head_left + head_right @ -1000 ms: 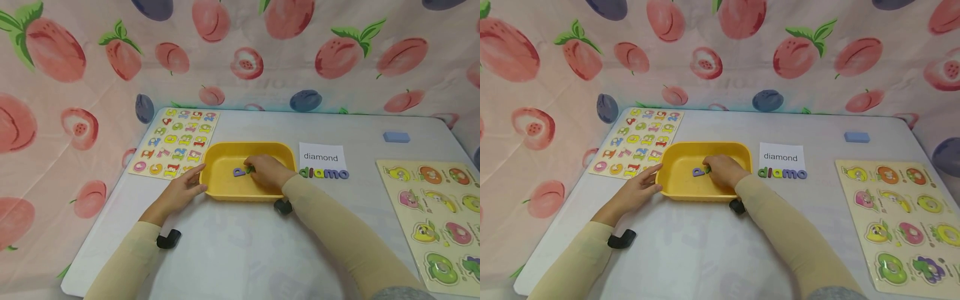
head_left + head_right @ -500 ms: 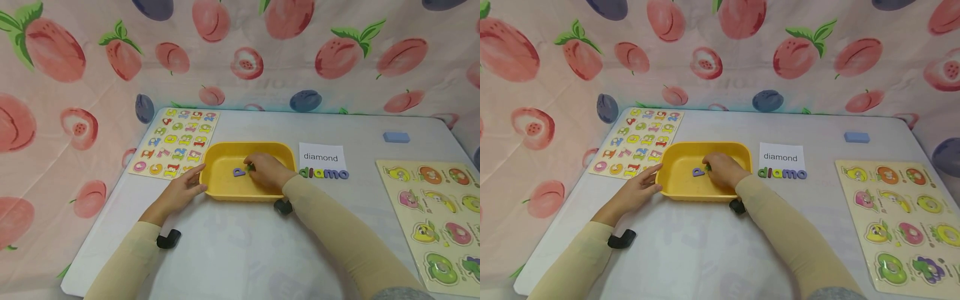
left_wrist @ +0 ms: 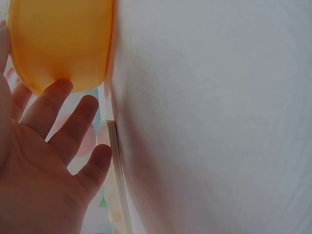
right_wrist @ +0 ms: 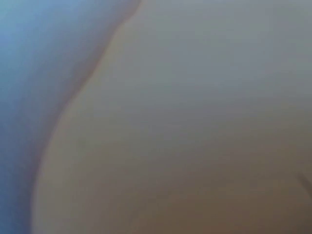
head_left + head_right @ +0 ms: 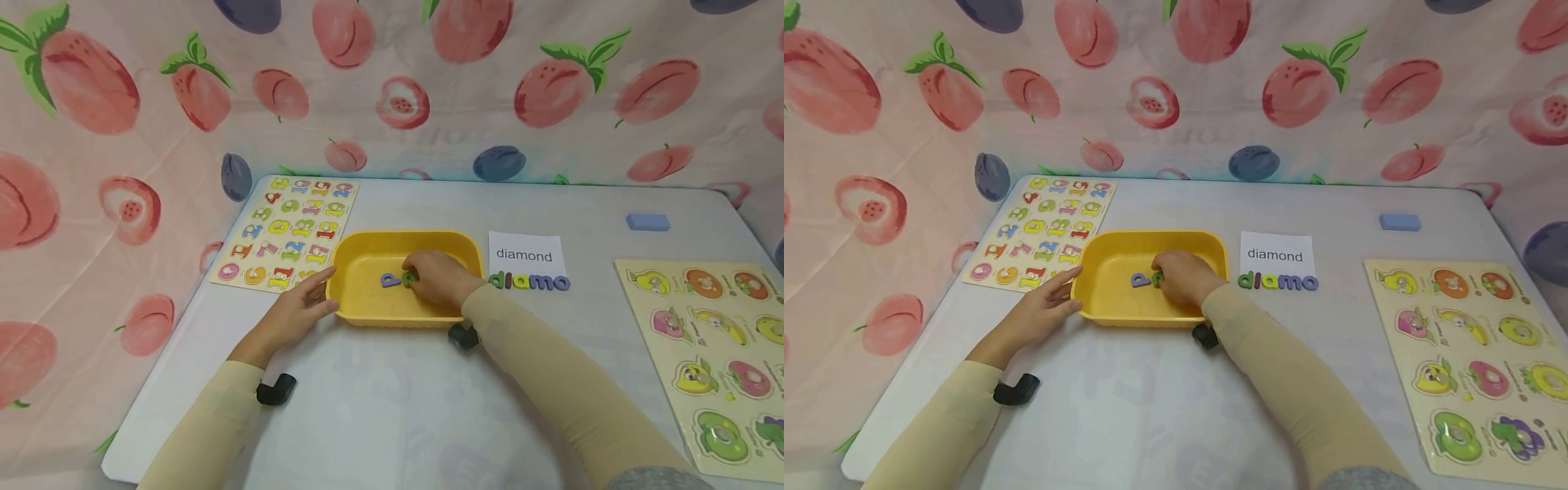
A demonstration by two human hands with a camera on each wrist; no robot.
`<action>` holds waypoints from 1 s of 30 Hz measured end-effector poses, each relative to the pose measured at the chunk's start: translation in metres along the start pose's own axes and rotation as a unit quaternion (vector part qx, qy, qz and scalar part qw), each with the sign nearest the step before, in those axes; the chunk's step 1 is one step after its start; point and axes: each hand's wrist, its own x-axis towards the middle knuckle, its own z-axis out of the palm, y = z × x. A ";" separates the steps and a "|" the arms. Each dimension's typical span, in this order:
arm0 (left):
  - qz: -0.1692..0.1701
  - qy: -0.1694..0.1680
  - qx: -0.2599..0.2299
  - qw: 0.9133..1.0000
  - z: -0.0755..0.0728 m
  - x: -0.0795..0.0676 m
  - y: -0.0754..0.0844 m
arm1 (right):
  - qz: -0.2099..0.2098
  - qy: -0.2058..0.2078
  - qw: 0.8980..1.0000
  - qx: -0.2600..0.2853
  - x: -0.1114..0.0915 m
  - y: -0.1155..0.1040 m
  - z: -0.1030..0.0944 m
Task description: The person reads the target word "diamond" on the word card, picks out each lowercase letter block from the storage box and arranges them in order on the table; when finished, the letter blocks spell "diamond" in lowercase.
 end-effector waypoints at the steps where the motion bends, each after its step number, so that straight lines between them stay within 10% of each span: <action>1: 0.001 0.000 -0.001 1.000 0.000 0.000 0.000 | 0.002 -0.002 1.000 -0.001 0.000 0.000 0.000; 30: 0.005 0.002 0.018 1.000 -0.001 -0.001 -0.002 | -0.038 0.036 0.999 0.010 -0.034 0.003 -0.031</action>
